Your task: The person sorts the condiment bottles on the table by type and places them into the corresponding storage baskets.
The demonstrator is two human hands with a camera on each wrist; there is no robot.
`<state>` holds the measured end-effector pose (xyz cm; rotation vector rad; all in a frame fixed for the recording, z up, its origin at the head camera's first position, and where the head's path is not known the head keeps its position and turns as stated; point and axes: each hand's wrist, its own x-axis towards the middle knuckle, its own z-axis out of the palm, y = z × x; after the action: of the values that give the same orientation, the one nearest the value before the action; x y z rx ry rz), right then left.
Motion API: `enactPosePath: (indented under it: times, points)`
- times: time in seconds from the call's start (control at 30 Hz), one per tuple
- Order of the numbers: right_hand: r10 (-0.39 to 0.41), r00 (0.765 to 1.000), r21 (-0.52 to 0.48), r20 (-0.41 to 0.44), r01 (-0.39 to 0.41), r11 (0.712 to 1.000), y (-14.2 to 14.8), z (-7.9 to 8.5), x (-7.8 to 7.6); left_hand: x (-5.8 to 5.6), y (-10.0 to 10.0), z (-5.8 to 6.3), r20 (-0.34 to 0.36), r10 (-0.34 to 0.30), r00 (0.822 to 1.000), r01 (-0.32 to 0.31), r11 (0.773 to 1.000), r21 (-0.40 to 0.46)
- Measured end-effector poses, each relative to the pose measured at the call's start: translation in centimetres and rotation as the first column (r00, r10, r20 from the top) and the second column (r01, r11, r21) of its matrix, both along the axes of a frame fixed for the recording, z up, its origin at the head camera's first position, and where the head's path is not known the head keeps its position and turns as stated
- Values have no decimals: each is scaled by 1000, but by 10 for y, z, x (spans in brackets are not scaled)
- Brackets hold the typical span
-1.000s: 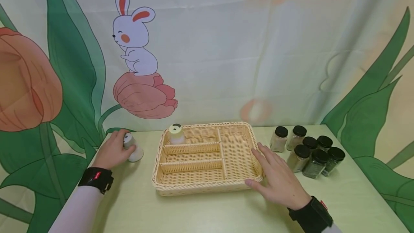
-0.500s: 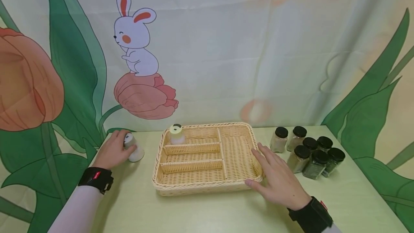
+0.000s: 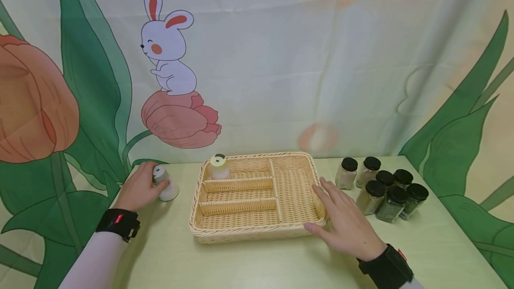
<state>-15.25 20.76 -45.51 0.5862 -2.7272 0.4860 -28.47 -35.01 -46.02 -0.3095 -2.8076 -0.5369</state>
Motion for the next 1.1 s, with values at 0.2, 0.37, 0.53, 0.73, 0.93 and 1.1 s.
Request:
enactPosePath:
  times: [0.2, 0.37, 0.53, 0.73, 0.93, 1.1]
  points:
    - [-4, 1000, 1, 5, 4, 1000, 0, 0, 1, 2, 1, 2, 12, -9, 1000, 9, 1000, -1]
    - [-1, 1000, -1, 2, 1, 1000, -1, 1, 1, 1, -2, 0, 16, -14, 1000, 14, 1000, -11]
    - [1, 1000, -2, -3, -1, 1000, -1, 1, 1, 0, -2, 0, 13, -20, 1000, 20, 1000, -14]
    - [3, 1000, -5, -5, -3, 1000, -1, 1, 1, 1, -1, 2, 17, -19, 1000, 19, 1000, -16]
    - [5, 1000, -3, -9, -5, 1000, -1, 1, 1, 2, 0, 3, 11, -14, 1000, 14, 1000, -19]
    - [4, 1000, 3, -14, -4, 1000, -1, 1, 1, 2, 1, 5, 8, -17, 1000, 17, 1000, -26]
